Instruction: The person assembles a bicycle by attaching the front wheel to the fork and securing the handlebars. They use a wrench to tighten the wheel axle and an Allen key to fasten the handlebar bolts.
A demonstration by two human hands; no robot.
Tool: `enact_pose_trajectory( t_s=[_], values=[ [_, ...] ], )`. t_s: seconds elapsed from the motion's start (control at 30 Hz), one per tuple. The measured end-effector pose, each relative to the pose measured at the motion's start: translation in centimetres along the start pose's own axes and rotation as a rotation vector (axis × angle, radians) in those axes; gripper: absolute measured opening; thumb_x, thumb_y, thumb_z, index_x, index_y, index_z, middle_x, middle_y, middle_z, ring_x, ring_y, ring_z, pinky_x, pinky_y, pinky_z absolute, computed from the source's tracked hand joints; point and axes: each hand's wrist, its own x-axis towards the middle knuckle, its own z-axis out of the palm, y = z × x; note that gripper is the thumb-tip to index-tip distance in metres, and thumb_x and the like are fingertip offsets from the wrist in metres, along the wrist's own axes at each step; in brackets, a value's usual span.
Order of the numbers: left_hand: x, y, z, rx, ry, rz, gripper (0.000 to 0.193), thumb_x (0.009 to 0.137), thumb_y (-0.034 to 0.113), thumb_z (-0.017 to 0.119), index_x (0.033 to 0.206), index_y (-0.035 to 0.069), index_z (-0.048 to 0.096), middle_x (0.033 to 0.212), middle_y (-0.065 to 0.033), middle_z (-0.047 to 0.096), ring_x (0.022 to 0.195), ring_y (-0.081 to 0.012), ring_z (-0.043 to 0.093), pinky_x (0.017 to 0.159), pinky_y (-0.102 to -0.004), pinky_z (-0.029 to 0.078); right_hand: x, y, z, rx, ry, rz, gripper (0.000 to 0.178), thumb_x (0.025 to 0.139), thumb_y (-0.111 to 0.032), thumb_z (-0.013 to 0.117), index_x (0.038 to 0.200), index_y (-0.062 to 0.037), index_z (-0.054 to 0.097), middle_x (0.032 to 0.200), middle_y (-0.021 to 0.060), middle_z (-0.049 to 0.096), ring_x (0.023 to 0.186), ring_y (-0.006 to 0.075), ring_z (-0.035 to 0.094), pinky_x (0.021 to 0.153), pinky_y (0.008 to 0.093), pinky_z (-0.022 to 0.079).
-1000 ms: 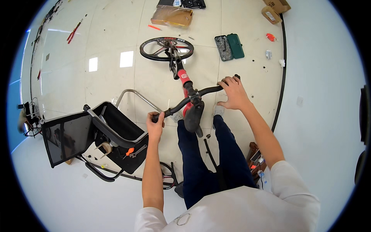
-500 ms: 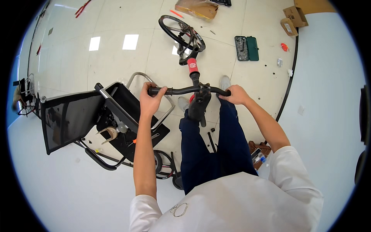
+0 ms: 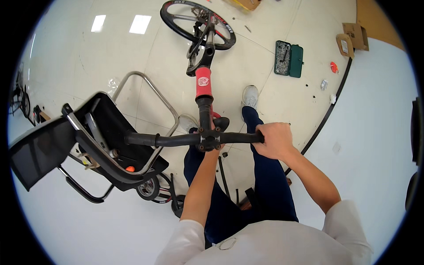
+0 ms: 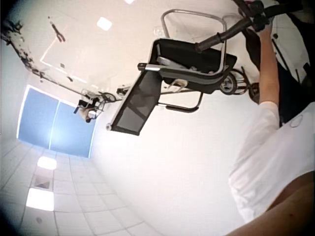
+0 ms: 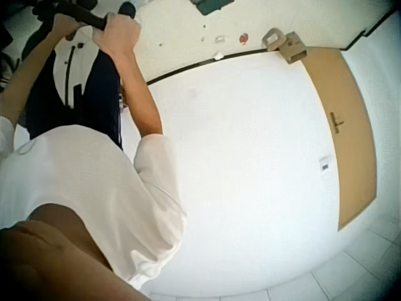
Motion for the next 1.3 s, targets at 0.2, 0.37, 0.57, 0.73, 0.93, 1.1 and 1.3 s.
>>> enact_pose_trajectory(
  t_s=[0.2, 0.37, 0.57, 0.73, 0.93, 1.1, 1.3],
  values=[
    [2.5, 0.4, -1.9, -0.472, 0.144, -0.476, 0.061, 0.071, 0.04, 0.081, 0.113, 0.003, 0.056, 0.102, -0.0159, 0.067, 0.093, -0.0313, 0.068, 0.081, -0.0415, 0.053, 0.3, 2.4, -0.5, 0.032, 0.137, -0.101, 0.02, 0.065, -0.026, 0.07, 0.06, -0.0082, 0.062, 0.051, 0.0091, 0.053, 0.049, 0.0318, 0.054, 0.045, 0.0406, 0.039],
    [2.2, -2.4, 0.1, -0.109, 0.062, -0.363, 0.052, 0.075, 0.031, 0.078, 0.116, 0.005, 0.058, 0.104, -0.0161, 0.068, 0.097, -0.0324, 0.067, 0.085, -0.0409, 0.051, -0.1, 2.0, -0.9, -0.063, 0.145, -0.116, 0.023, 0.065, -0.028, 0.072, 0.059, -0.0088, 0.061, 0.052, 0.0098, 0.055, 0.05, 0.0323, 0.056, 0.047, 0.0408, 0.042],
    [2.5, -1.2, 0.9, -0.034, -0.036, -0.322, 0.04, 0.083, 0.025, 0.069, 0.116, 0.003, 0.061, 0.109, -0.0198, 0.067, 0.105, -0.0336, 0.065, 0.091, -0.041, 0.049, -0.5, 1.0, -1.5, -0.111, 0.172, -0.093, 0.025, 0.067, -0.031, 0.072, 0.062, -0.0095, 0.062, 0.057, 0.0104, 0.059, 0.054, 0.0333, 0.06, 0.05, 0.0441, 0.046],
    [3.7, 0.3, -5.2, -0.287, 0.081, -0.164, 0.033, 0.094, 0.023, 0.059, 0.114, -0.002, 0.063, 0.114, -0.0257, 0.064, 0.114, -0.0343, 0.061, 0.097, -0.0417, 0.047, 0.5, 1.4, -3.4, -0.203, 0.123, -0.149, 0.027, 0.069, -0.035, 0.07, 0.063, -0.0098, 0.064, 0.06, 0.0129, 0.061, 0.06, 0.036, 0.063, 0.055, 0.048, 0.047],
    [-1.7, 1.3, -22.9, -0.797, 0.025, -0.345, 0.035, 0.102, 0.022, 0.044, 0.124, -0.001, 0.059, 0.111, -0.0163, 0.067, 0.105, -0.0257, 0.064, 0.089, -0.0374, 0.051, 2.0, 2.4, -3.9, -0.271, 0.274, -0.254, 0.029, 0.07, -0.035, 0.07, 0.062, -0.0078, 0.064, 0.059, 0.0163, 0.061, 0.057, 0.0371, 0.062, 0.054, 0.0469, 0.046],
    [-2.1, 2.3, -24.9, -0.12, 0.362, 0.048, 0.027, 0.088, 0.018, 0.063, 0.102, -0.004, 0.068, 0.1, -0.0183, 0.069, 0.09, -0.025, 0.067, 0.08, -0.0373, 0.052, 3.9, 2.8, -2.4, -0.275, 0.4, -0.286, 0.035, 0.073, -0.037, 0.069, 0.056, -0.0078, 0.058, 0.05, 0.0143, 0.055, 0.048, 0.0364, 0.056, 0.048, 0.0464, 0.036],
    [1.4, 4.0, -25.6, -0.035, 1.029, 0.316, 0.015, 0.074, 0.003, 0.066, 0.065, 0.001, 0.054, 0.062, -0.0081, 0.05, 0.054, -0.0206, 0.047, 0.049, -0.0324, 0.034, 6.4, 2.0, -4.1, -0.241, 0.445, -0.345, 0.04, 0.075, -0.035, 0.072, 0.052, -0.0062, 0.054, 0.049, 0.016, 0.049, 0.048, 0.0396, 0.051, 0.049, 0.0461, 0.034]
  ],
)
